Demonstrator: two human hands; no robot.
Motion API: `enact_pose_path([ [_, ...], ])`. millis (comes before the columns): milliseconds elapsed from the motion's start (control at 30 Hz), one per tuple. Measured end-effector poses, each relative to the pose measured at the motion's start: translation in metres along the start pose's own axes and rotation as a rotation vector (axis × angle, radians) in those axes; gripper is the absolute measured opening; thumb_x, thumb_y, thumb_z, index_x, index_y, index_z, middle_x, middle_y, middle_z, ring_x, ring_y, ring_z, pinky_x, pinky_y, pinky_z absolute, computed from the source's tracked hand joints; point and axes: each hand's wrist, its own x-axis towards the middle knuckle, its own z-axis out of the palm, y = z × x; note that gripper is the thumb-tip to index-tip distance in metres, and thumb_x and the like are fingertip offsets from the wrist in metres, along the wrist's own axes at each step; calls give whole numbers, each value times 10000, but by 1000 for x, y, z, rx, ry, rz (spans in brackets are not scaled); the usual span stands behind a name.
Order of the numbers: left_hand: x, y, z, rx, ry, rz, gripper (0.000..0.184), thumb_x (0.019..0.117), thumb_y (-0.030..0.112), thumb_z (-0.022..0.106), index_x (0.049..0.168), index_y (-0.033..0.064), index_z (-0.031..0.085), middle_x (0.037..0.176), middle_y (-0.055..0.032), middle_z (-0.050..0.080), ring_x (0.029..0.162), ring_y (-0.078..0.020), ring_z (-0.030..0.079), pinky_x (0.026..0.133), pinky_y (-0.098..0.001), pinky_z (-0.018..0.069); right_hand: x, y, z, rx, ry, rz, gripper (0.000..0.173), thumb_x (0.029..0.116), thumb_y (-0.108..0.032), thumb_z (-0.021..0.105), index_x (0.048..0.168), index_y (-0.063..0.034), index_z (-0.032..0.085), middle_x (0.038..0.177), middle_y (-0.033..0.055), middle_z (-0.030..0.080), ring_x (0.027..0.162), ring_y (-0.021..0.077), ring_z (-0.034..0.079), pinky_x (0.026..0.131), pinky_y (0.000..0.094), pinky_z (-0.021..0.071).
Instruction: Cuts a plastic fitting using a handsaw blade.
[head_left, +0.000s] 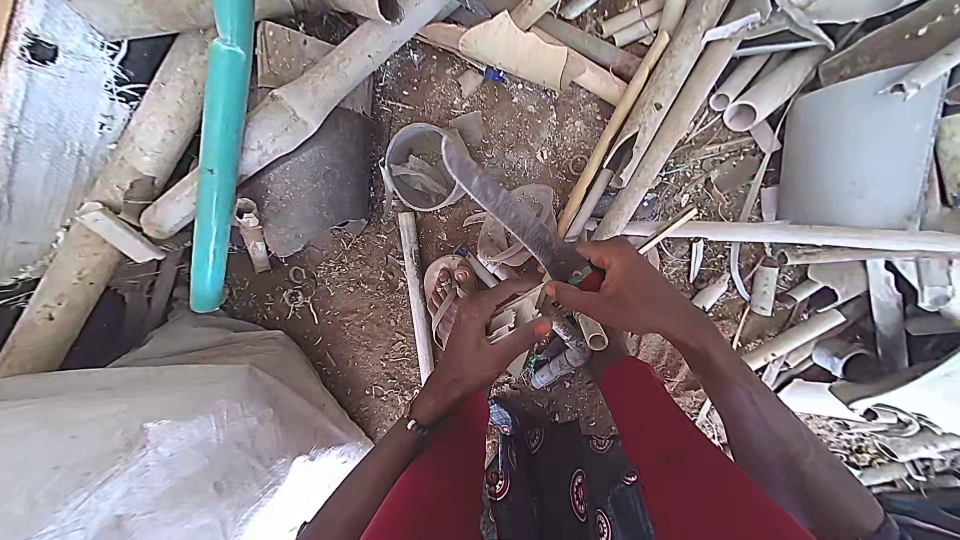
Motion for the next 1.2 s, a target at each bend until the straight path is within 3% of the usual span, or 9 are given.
enact_pose_path([
  [100,-3,-4,5,-351,40,-22,501,977,499,625,1197,53,692,997,36,750,876,-60,713,790,-264,614,3,-2,11,-143,72,-179,127,857,-195,691,845,-68,702,606,-95,578,526,-92,484,484,95,383],
  [167,-3,-1,5,-425,100,-72,414,995,456,595,1164,99,720,974,59,742,857,-54,712,767,-268,620,3,-9,22,-273,197,-282,127,821,-163,668,829,-41,702,596,-40,568,536,-23,486,509,159,371],
  [267,8,9,3,-547,405,-321,353,1071,317,389,1087,98,665,914,14,723,839,-79,703,777,-287,605,2,-16,35,-249,360,-381,77,829,-127,668,803,-56,665,600,-17,568,531,-16,505,483,137,390],
  [300,16,14,-3,-652,513,-432,420,1102,358,302,1113,93,627,905,-38,725,789,-128,716,701,-313,619,-1,-21,38,-206,380,-338,85,862,-142,658,858,-57,653,615,-30,565,544,-31,509,490,125,401],
  [367,27,21,-26,-832,615,-539,541,1101,504,228,1200,114,588,970,-102,725,748,-209,733,598,-356,627,-9,-31,33,-145,294,-121,273,966,-243,611,1159,-50,615,693,-47,583,579,-25,539,522,152,455],
  [400,28,25,-37,-894,650,-539,559,1092,538,242,1234,118,582,1002,-113,721,763,-225,733,610,-367,626,-13,-33,28,-107,193,-3,366,1011,-305,567,1294,-74,545,725,-47,578,581,-2,546,531,187,478],
  [467,28,33,-53,-962,733,-518,550,1085,541,299,1256,113,598,1018,-110,715,785,-223,739,617,-361,634,-23,-34,18,27,-15,146,421,1069,-362,473,1400,-101,474,743,-38,593,526,39,565,479,228,518],
  [667,32,45,-73,-986,904,-530,453,1073,488,402,1232,119,612,1051,-91,697,849,-200,730,662,-334,629,-58,-45,13,443,-455,259,285,1102,-388,399,1270,-178,494,686,-65,563,425,38,510,343,207,453],
  [1200,28,40,-76,-988,807,-486,486,1077,495,375,1306,118,578,1073,-82,681,862,-170,724,669,-300,623,-55,-46,11,617,-544,325,213,1113,-326,360,1226,-198,487,685,-40,557,414,42,517,329,202,455],
])
